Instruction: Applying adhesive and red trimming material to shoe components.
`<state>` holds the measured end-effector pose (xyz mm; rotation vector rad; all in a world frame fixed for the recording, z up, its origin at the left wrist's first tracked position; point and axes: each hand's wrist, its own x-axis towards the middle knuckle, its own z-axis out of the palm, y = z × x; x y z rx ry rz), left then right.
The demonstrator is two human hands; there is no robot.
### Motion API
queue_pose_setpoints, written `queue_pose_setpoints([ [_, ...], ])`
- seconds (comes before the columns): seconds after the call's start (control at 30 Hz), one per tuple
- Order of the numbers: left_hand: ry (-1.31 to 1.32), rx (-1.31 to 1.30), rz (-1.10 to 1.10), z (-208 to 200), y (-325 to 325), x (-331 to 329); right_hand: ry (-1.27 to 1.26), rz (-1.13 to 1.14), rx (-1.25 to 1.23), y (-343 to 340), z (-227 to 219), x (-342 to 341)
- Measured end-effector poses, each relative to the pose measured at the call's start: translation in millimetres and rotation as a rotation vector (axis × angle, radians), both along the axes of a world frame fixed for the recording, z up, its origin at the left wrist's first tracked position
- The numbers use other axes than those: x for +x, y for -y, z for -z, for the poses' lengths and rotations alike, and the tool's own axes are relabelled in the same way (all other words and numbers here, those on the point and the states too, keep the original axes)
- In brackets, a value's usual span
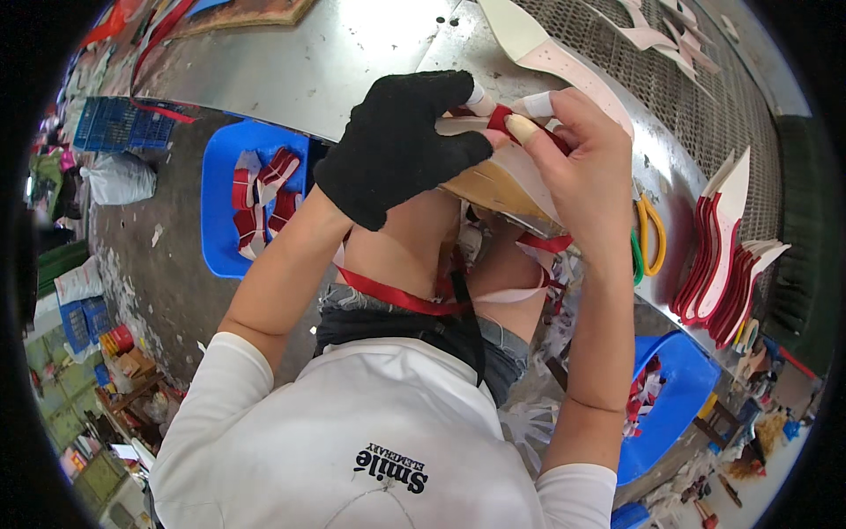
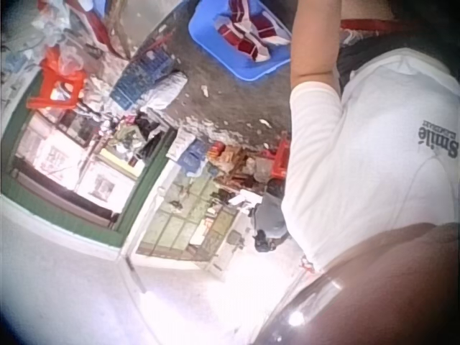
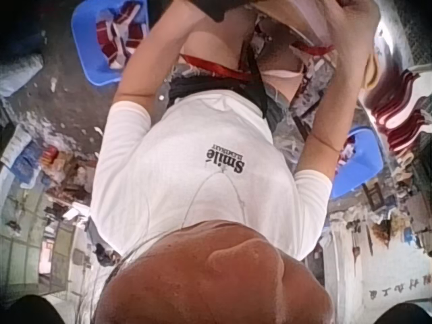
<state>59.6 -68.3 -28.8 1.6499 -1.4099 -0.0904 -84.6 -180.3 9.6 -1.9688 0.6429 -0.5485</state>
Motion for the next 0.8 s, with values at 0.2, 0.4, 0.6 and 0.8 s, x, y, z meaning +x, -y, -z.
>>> queue_pose_setpoints([
  [0.2, 0.072, -0.075, -0.089, 2.3, -1.2, -9.4, 0.062, 0.108, -0.214, -8.5, 8.2, -3.2],
  [0.4, 0.359, -0.053, -0.075, -7.5, -2.7, -13.4, -0.077, 0.007, -0.221, -0.1, -3.1, -3.2],
  [0.6, 0.282, -0.038, 0.006, -12.0, 7.7, -12.2, -0.142, 0.112, 0.274, 23.9, -14.4, -25.8],
  [0.8, 0.333, -0.053, 0.048, -7.1, 9.0, -5.0, -0.019, 0.126, 0.137, 0.4, 8.8, -40.7],
])
